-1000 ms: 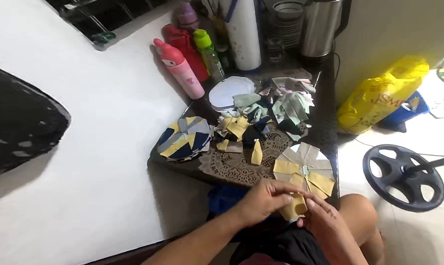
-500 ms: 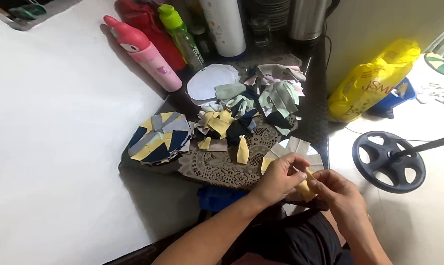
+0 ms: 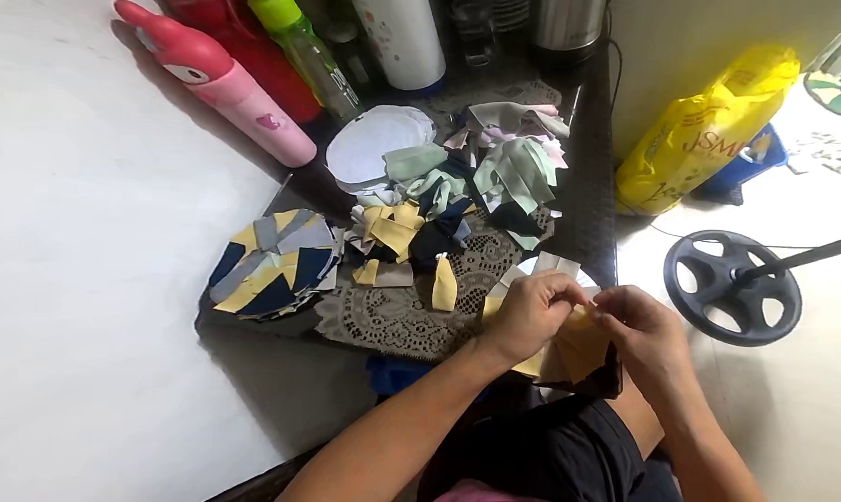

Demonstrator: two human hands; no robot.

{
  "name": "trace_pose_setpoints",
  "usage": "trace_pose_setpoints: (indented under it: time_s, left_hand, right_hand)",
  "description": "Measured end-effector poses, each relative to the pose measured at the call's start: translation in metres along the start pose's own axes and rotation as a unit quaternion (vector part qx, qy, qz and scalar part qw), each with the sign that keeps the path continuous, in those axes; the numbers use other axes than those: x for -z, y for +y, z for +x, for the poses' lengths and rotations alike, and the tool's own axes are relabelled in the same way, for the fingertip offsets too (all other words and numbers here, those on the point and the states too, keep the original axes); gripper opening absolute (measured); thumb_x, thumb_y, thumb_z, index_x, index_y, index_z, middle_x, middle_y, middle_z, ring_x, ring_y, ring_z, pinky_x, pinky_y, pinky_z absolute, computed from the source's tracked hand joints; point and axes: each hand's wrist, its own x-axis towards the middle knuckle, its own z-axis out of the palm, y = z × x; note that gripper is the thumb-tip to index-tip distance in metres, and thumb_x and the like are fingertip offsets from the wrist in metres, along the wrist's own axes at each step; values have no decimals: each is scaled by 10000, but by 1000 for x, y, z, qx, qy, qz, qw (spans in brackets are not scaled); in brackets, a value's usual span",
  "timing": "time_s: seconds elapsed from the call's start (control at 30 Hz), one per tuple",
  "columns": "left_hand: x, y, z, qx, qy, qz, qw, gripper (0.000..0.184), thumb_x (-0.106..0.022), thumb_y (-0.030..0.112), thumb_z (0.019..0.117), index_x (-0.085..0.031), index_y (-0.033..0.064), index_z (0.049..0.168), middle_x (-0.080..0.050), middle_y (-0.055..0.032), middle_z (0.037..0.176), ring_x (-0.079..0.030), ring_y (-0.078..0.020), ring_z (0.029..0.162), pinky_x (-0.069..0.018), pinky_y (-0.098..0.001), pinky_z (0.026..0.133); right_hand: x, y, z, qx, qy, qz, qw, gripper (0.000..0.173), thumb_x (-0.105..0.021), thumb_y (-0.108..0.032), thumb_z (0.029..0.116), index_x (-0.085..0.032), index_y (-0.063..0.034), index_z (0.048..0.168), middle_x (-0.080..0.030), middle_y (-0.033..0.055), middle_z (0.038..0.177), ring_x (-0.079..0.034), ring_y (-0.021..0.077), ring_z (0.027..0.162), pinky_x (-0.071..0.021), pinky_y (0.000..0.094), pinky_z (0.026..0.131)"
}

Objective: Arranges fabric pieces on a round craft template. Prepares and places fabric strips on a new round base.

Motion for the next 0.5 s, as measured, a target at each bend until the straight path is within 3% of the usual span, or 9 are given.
trace_pose_setpoints:
  time_s: [0.07,0.17,0.3,0.5]
  left_hand:
    - [-1,-1,6,-6,3,82,997,190,-586,14,942,-773,31,973,-737,-64,960,-677,-56,884,-551,-213,817]
    - [-5,-3,19,0,3,168,986,152,-611,30,957,-754,29,1010,-739,-98,980,-705,-157,907,-574,-329,832]
    - [-10,-4,31,-1,7,230,973,136,-640,11,946,-718,8,1057,-719,-138,938,-702,-238,833,-581,-405,765]
    - [-12,-4,39,-7,2,261,965,144,-647,-4,935,-707,11,1064,-712,-145,927,-708,-270,850,-584,-435,773]
  right_hand:
    - [-1,1,7,29,8,-74,997,111,-665,-51,908,-692,-15,1010,-702,26,855,-652,28,748,-548,212,702]
    - [-5,-3,16,48,22,-182,982,129,-638,-53,926,-705,5,1020,-710,96,855,-673,144,768,-553,335,728]
    - [-11,-6,25,51,34,-250,966,103,-639,-1,918,-695,39,994,-701,177,862,-693,315,808,-549,506,742]
    - [-14,-3,28,59,47,-285,955,89,-633,31,911,-691,32,979,-692,200,868,-698,378,841,-549,552,734]
